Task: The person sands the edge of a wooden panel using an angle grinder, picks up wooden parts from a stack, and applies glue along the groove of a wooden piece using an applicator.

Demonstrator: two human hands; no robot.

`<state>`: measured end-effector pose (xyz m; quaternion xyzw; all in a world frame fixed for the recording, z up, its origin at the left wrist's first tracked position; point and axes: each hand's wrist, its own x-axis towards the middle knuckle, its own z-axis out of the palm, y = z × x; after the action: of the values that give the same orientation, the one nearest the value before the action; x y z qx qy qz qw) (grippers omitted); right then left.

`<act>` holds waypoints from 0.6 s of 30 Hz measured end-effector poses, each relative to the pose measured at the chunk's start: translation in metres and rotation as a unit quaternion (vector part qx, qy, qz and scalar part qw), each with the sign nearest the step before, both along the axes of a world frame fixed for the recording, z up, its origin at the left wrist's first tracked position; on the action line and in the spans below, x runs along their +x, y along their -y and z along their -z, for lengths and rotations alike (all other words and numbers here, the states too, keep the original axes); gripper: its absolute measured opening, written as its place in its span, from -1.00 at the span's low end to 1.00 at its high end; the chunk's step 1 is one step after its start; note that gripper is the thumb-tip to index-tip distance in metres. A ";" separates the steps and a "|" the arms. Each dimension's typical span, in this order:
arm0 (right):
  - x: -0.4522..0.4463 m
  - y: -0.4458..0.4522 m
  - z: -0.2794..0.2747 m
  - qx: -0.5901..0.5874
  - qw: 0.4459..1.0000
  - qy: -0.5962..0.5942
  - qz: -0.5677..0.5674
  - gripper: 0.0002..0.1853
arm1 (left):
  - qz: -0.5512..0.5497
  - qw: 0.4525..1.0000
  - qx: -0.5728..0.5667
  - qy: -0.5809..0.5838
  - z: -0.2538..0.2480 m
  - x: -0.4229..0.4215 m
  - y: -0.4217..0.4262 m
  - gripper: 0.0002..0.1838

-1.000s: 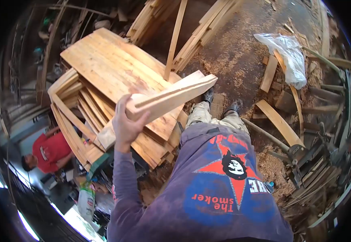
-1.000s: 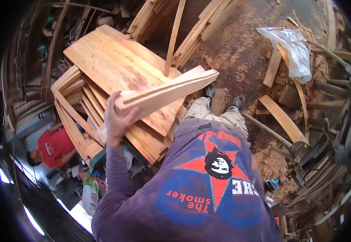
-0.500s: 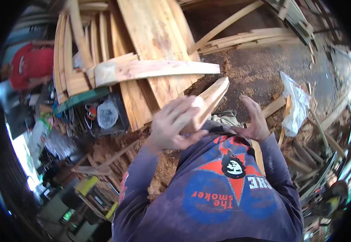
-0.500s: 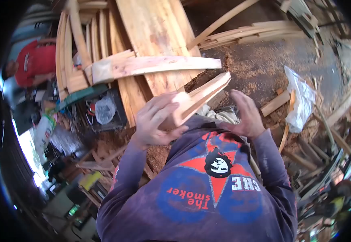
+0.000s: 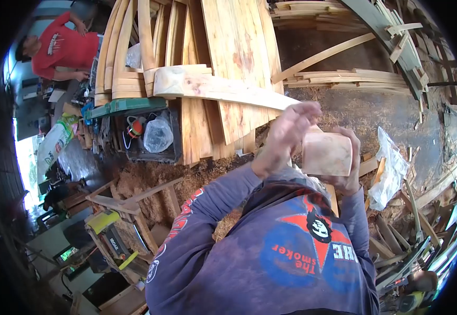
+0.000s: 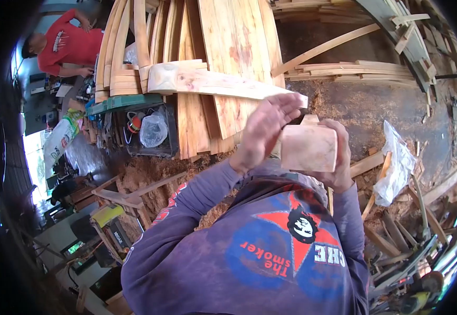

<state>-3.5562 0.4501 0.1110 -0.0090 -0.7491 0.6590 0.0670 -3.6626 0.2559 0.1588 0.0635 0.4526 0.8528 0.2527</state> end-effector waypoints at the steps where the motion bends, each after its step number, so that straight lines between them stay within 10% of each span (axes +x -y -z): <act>1: 0.007 -0.007 0.005 0.053 0.998 -0.025 0.024 0.20 | -0.033 0.999 -0.027 -0.031 0.008 -0.010 0.007 -0.42; 5: 0.041 -0.031 0.006 0.081 0.982 -0.025 0.166 0.22 | -0.326 0.726 -0.549 -0.255 0.047 -0.098 0.112 -0.16; 8: 0.070 -0.058 -0.002 0.117 0.951 0.010 0.285 0.16 | -0.266 0.403 -0.825 -0.294 0.055 -0.165 0.241 0.10; 11: 0.098 -0.094 -0.008 0.087 0.951 0.051 0.294 0.05 | -0.181 0.477 -0.850 -0.131 0.074 -0.220 0.318 0.22; 18: 0.111 -0.105 -0.002 0.188 0.930 0.062 0.310 -0.23 | -0.187 0.427 -0.885 -0.008 0.070 -0.221 0.259 0.36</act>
<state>-3.4456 0.5553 0.1132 -0.2695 -0.8215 0.4510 0.2217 -3.8834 -0.0033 0.0884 -0.2746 0.9615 0.0106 0.0011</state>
